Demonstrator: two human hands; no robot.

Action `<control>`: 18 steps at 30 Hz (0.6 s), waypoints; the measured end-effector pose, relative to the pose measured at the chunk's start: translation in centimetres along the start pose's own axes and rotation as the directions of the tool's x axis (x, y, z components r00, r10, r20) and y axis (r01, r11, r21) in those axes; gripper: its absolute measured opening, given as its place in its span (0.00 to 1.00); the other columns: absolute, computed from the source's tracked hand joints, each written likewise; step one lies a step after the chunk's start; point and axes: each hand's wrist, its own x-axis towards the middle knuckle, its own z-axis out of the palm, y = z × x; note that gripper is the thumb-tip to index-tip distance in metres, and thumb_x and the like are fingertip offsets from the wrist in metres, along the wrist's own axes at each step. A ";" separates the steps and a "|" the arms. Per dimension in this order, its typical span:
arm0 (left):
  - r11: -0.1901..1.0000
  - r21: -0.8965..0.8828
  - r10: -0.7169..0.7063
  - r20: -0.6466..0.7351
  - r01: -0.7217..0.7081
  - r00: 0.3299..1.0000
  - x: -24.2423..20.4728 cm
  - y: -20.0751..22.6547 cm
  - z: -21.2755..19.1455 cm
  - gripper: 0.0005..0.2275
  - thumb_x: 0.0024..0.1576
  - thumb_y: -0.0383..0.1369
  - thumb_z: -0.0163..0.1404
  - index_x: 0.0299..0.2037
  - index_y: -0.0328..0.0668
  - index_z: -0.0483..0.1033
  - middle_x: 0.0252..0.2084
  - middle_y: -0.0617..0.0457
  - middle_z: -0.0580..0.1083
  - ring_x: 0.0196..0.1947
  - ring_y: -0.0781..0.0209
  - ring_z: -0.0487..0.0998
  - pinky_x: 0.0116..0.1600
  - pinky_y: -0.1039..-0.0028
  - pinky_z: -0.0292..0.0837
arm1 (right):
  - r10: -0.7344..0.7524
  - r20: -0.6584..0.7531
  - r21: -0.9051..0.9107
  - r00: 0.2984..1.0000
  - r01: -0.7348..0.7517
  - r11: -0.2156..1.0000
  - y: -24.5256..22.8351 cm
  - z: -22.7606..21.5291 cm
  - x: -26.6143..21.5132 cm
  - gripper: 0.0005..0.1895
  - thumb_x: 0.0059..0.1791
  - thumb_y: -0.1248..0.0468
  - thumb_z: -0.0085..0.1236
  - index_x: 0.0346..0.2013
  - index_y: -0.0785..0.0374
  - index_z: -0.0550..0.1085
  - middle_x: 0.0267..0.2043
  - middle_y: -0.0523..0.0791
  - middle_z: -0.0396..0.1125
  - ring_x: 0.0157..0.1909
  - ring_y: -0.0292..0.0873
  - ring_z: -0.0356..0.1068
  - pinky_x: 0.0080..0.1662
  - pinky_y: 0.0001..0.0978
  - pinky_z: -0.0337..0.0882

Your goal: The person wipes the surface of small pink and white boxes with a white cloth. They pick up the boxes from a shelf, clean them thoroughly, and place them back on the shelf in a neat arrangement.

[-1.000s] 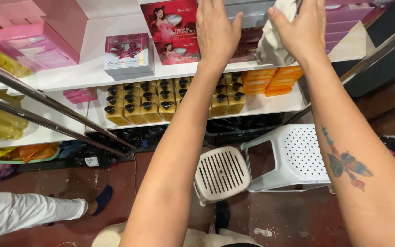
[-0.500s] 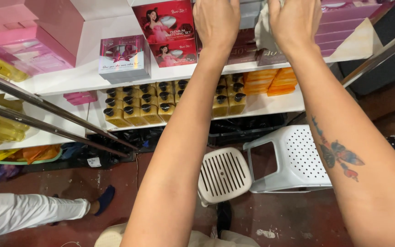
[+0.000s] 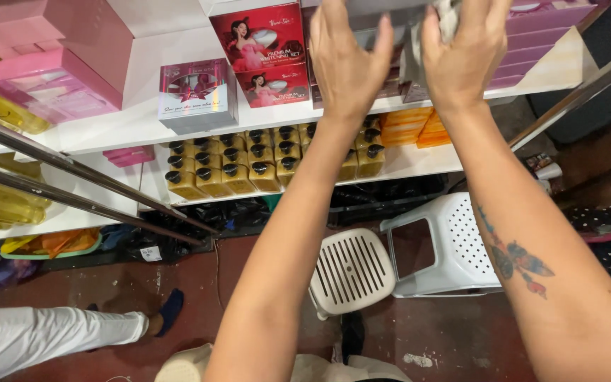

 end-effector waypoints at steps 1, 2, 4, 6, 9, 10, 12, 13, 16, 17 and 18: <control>1.000 -0.002 0.002 0.001 -0.002 1.000 -0.4 0.9 -1.1 0.26 0.54 0.36 0.61 0.58 0.31 0.65 0.53 0.40 0.72 0.58 0.39 0.71 0.61 0.53 0.67 | 0.001 -0.002 -0.002 1.000 -0.001 1.000 -0.5 -0.6 -0.5 0.25 0.50 0.67 0.65 0.61 0.61 0.71 0.56 0.57 0.65 0.53 0.63 0.73 0.52 0.52 0.73; 0.990 -0.141 -0.013 -0.003 0.012 1.000 -0.8 1.8 -2.2 0.26 0.53 0.36 0.61 0.58 0.34 0.64 0.55 0.41 0.72 0.57 0.44 0.73 0.62 0.57 0.69 | -0.003 -0.016 0.044 1.000 0.004 0.999 -1.0 -1.2 -1.0 0.26 0.50 0.69 0.64 0.62 0.59 0.68 0.62 0.56 0.62 0.57 0.61 0.73 0.55 0.50 0.75; 0.959 -0.281 -0.025 -0.004 0.023 1.000 -1.6 2.6 -3.6 0.27 0.53 0.36 0.61 0.59 0.38 0.63 0.57 0.43 0.72 0.55 0.48 0.74 0.63 0.62 0.70 | -0.007 -0.033 0.088 0.999 0.009 0.996 -1.7 -2.1 -2.3 0.27 0.50 0.71 0.63 0.63 0.57 0.66 0.68 0.56 0.59 0.62 0.59 0.74 0.59 0.47 0.77; 0.757 -0.626 -0.174 0.085 0.188 0.981 -2.4 2.5 -4.3 0.20 0.64 0.37 0.58 0.58 0.37 0.63 0.65 0.44 0.67 0.63 0.55 0.73 0.68 0.68 0.72 | -0.059 -0.104 0.099 0.993 0.070 0.993 -2.3 -2.9 -3.8 0.30 0.55 0.71 0.68 0.68 0.52 0.66 0.66 0.50 0.59 0.67 0.57 0.69 0.62 0.44 0.79; 0.370 -0.821 -0.382 0.293 0.436 0.876 -3.3 1.2 -4.7 0.24 0.63 0.37 0.58 0.63 0.32 0.61 0.59 0.45 0.70 0.57 0.56 0.75 0.65 0.65 0.77 | 0.003 -0.104 0.105 0.995 0.008 0.994 -3.7 -4.8 -6.9 0.29 0.57 0.71 0.72 0.67 0.52 0.67 0.69 0.53 0.59 0.70 0.57 0.69 0.62 0.42 0.76; 0.367 -0.822 -0.379 0.295 0.435 0.877 -3.9 0.6 -5.0 0.24 0.63 0.37 0.58 0.63 0.32 0.61 0.59 0.45 0.70 0.57 0.56 0.75 0.65 0.65 0.77 | 0.003 -0.107 0.100 0.994 0.008 0.995 -4.8 -5.5 -7.7 0.29 0.57 0.71 0.72 0.67 0.52 0.67 0.69 0.53 0.59 0.70 0.57 0.69 0.62 0.42 0.76; 0.206 -0.789 -0.485 0.432 0.579 0.760 -5.4 -0.6 -5.6 0.25 0.63 0.37 0.57 0.65 0.34 0.61 0.57 0.46 0.71 0.56 0.59 0.75 0.63 0.68 0.73 | 0.013 -0.055 0.077 0.998 -0.009 0.997 -6.9 -7.0 -9.4 0.33 0.53 0.74 0.70 0.68 0.53 0.66 0.69 0.54 0.59 0.67 0.57 0.65 0.63 0.48 0.72; 0.203 -0.789 -0.483 0.434 0.580 0.760 -6.2 -0.8 -6.3 0.25 0.63 0.37 0.57 0.65 0.34 0.61 0.57 0.46 0.71 0.56 0.59 0.75 0.63 0.68 0.73 | 0.013 -0.056 0.072 0.998 -0.009 0.997 -7.7 -7.3 -10.2 0.33 0.53 0.74 0.70 0.68 0.53 0.66 0.69 0.54 0.59 0.67 0.57 0.65 0.63 0.48 0.72; -0.029 -0.677 -0.385 0.686 0.735 0.617 -7.9 -1.2 -9.2 0.21 0.71 0.40 0.55 0.58 0.22 0.69 0.53 0.42 0.74 0.52 0.58 0.74 0.57 0.65 0.72 | -0.011 -0.021 0.043 1.000 0.012 0.999 -10.0 -8.2 -12.4 0.34 0.49 0.75 0.69 0.66 0.53 0.65 0.68 0.54 0.60 0.69 0.60 0.65 0.62 0.48 0.73; -0.132 -0.613 -0.392 0.754 0.779 0.527 -7.8 -1.1 -10.5 0.21 0.68 0.44 0.52 0.60 0.34 0.66 0.51 0.45 0.73 0.49 0.57 0.76 0.50 0.63 0.74 | 0.003 0.045 0.048 0.999 -0.005 0.999 -10.7 -8.5 -13.0 0.34 0.48 0.73 0.70 0.65 0.53 0.65 0.67 0.54 0.60 0.68 0.60 0.65 0.62 0.49 0.73; -0.232 -0.541 -0.390 0.813 0.809 0.432 -7.7 -1.1 -11.7 0.22 0.64 0.48 0.49 0.62 0.46 0.64 0.50 0.48 0.73 0.46 0.55 0.77 0.44 0.60 0.76 | 0.015 0.111 0.056 0.994 -0.021 0.998 -11.4 -8.8 -13.5 0.34 0.48 0.72 0.70 0.65 0.54 0.66 0.67 0.54 0.60 0.68 0.60 0.65 0.63 0.49 0.73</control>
